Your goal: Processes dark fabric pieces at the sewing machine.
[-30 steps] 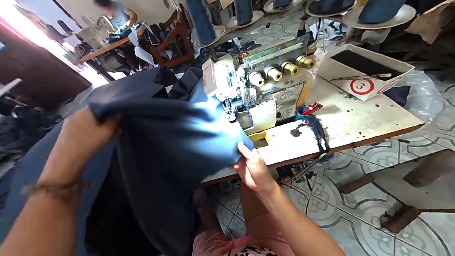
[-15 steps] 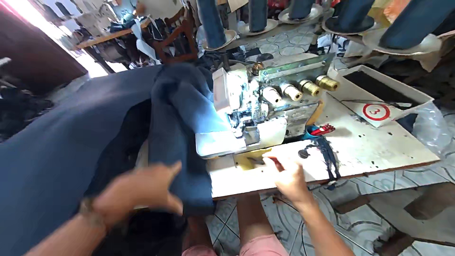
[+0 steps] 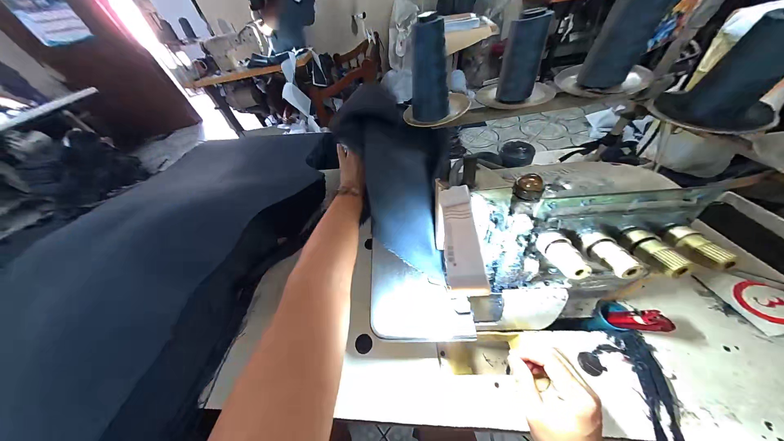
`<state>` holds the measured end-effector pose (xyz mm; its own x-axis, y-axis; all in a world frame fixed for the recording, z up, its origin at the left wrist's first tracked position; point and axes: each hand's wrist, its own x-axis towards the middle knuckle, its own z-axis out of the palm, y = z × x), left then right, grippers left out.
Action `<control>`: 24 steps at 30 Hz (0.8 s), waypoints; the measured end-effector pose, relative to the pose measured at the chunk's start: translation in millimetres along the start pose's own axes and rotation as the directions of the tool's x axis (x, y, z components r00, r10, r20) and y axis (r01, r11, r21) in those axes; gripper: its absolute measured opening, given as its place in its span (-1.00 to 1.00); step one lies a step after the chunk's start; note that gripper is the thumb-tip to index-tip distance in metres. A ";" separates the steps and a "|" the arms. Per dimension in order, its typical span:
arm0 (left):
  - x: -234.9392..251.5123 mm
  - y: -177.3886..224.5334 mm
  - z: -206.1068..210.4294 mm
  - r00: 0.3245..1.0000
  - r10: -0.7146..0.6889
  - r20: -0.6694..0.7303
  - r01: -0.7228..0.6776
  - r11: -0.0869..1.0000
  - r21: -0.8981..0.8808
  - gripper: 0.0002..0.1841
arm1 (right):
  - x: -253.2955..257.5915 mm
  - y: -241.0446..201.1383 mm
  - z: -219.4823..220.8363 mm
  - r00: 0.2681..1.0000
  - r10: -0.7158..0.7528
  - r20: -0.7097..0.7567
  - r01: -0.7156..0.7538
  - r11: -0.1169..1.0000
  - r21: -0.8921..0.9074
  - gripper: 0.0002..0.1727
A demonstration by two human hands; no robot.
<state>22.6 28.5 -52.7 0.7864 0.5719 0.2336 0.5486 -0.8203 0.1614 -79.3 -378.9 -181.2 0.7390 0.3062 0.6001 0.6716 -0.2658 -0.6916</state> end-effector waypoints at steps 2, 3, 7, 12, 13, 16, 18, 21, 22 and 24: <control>-11.5 2.0 -4.8 0.994 -0.006 0.106 0.005 1.000 0.016 -0.53 | -0.4 0.5 0.9 1.000 0.000 0.004 0.000 1.000 0.002 -0.79; -26.6 0.2 -10.2 0.976 -0.039 0.214 0.025 0.997 0.067 -0.55 | -0.2 1.2 1.1 1.000 -0.006 0.009 0.006 1.000 0.010 -0.79; -94.4 -18.1 -42.4 0.825 0.005 0.565 -0.156 0.963 0.220 -0.59 | 1.0 1.5 0.8 0.999 -0.029 0.018 0.029 1.000 0.005 -0.74; -192.7 -88.1 -143.5 0.937 0.203 0.285 -0.230 0.971 0.064 -0.72 | -1.6 2.6 -0.3 0.999 -0.039 0.036 0.039 0.999 0.001 -0.71; -211.0 -109.0 -159.4 0.968 0.150 0.200 -0.168 0.983 0.077 -0.74 | -2.8 2.3 -1.1 0.998 -0.041 0.043 0.041 0.999 0.003 -0.71; -257.5 -168.0 -173.4 0.998 -0.001 0.062 -0.006 0.992 0.124 -0.65 | -3.4 1.5 -0.9 0.998 -0.051 0.036 0.051 0.999 -0.012 -0.69; -279.5 -187.0 -164.6 0.999 -0.036 -0.012 0.037 0.995 0.098 -0.57 | -3.5 0.5 -0.4 0.998 -0.051 0.037 0.052 0.998 -0.030 -0.67; -283.5 -191.0 -153.3 0.995 -0.012 -0.094 0.018 0.998 0.060 -0.69 | -5.1 -0.4 -0.3 0.997 -0.049 0.053 0.052 0.997 -0.052 -0.66; -282.6 -191.5 -151.5 0.993 -0.007 -0.121 0.011 0.999 0.039 -0.72 | -5.1 -0.2 -1.0 0.997 -0.048 0.056 0.051 0.997 -0.054 -0.66; -280.1 -194.4 -152.4 0.987 -0.020 -0.157 0.018 1.000 -0.014 -0.71 | -4.4 0.1 -2.5 0.998 -0.043 0.052 0.045 0.998 -0.051 -0.67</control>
<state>-347.7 27.7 -3.3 0.7208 0.5810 0.3781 0.5587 -0.8098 0.1792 -82.4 -382.5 -182.9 0.7061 0.3647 0.6070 0.7062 -0.2983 -0.6421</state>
